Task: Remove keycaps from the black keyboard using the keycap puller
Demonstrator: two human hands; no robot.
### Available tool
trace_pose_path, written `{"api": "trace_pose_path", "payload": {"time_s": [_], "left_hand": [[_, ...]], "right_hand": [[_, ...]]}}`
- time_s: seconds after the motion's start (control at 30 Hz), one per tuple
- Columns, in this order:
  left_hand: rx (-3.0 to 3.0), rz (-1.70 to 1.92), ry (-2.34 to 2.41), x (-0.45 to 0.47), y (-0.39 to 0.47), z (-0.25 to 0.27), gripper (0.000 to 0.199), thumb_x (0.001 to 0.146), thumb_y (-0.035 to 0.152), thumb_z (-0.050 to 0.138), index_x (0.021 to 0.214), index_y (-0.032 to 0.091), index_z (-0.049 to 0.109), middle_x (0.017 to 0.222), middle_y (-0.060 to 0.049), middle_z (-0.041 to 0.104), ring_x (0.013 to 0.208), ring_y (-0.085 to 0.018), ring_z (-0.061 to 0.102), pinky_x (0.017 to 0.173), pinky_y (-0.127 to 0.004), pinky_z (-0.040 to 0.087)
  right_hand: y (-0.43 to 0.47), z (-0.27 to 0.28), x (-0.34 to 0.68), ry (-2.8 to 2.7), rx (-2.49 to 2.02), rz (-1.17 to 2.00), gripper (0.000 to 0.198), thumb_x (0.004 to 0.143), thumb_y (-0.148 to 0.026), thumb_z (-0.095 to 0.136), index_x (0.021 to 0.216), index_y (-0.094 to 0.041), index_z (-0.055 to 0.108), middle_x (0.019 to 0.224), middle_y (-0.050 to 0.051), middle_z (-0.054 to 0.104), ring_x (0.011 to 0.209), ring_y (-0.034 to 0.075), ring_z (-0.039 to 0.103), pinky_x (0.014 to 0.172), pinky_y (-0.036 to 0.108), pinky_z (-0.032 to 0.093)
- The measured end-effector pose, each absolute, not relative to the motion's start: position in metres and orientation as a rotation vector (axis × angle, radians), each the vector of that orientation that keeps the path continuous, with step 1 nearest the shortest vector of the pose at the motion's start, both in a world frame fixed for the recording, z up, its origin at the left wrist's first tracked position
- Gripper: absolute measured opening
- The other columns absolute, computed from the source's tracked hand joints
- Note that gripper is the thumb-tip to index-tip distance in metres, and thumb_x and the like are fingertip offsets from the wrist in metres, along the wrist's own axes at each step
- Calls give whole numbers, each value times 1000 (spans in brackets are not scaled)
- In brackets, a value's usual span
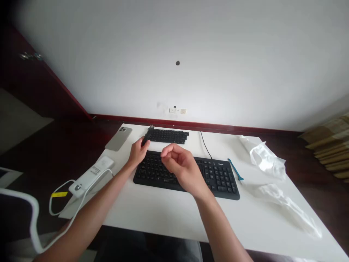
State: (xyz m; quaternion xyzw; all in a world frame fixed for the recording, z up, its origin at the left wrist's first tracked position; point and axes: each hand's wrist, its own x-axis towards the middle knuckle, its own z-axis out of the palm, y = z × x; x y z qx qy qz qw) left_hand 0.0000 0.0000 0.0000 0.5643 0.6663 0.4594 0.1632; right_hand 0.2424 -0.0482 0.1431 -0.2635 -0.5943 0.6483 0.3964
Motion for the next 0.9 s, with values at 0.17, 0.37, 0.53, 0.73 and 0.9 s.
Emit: {"api": "trace_pose_path", "payload": {"time_s": [0.17, 0.37, 0.53, 0.73, 0.9], "left_hand": [[1521, 1317, 1895, 1, 3, 4, 31, 100, 47, 53, 85, 21, 62, 64, 1, 59, 60, -17, 55, 60, -25, 35], [1428, 1306, 1908, 0, 5, 5, 30, 100, 45, 53, 87, 21, 65, 72, -2, 68, 67, -19, 63, 66, -26, 40], [1366, 1273, 1959, 0, 6, 6, 29, 98, 41, 54, 78, 22, 62, 69, -2, 67, 66, -20, 63, 66, -26, 38], [1452, 1256, 2009, 2, 6, 0, 27, 96, 36, 57, 73, 23, 60, 60, 1, 64, 56, -17, 59, 61, -25, 34], [1824, 1253, 1958, 5, -2, 5, 22, 92, 29, 60, 72, 22, 60, 57, 1, 63, 53, -16, 61, 59, -25, 34]], "right_hand": [[-37, 115, 254, -1542, -800, 1620, 19, 100, -39, 66, 94, -21, 60, 68, -4, 44, 63, 12, 36, 59, 27, 30], [-21, 111, 289, -1576, -1167, 1393, 30, 99, -52, 65, 96, -23, 62, 71, -2, 44, 66, 14, 38, 61, 28, 33], [-7, 136, 297, -1905, -1426, 1423, 36, 95, -58, 67, 96, -22, 67, 68, -3, 40, 64, 14, 33, 58, 29, 26], [-11, 125, 267, -2033, -1473, 1742, 38, 95, -56, 66, 107, -20, 67, 68, -4, 45, 62, 12, 36, 59, 28, 29], [-19, 93, 228, -1882, -1247, 1687, 64, 94, -50, 72, 147, -24, 48, 85, -1, 59, 71, 14, 50, 66, 28, 40]]}}
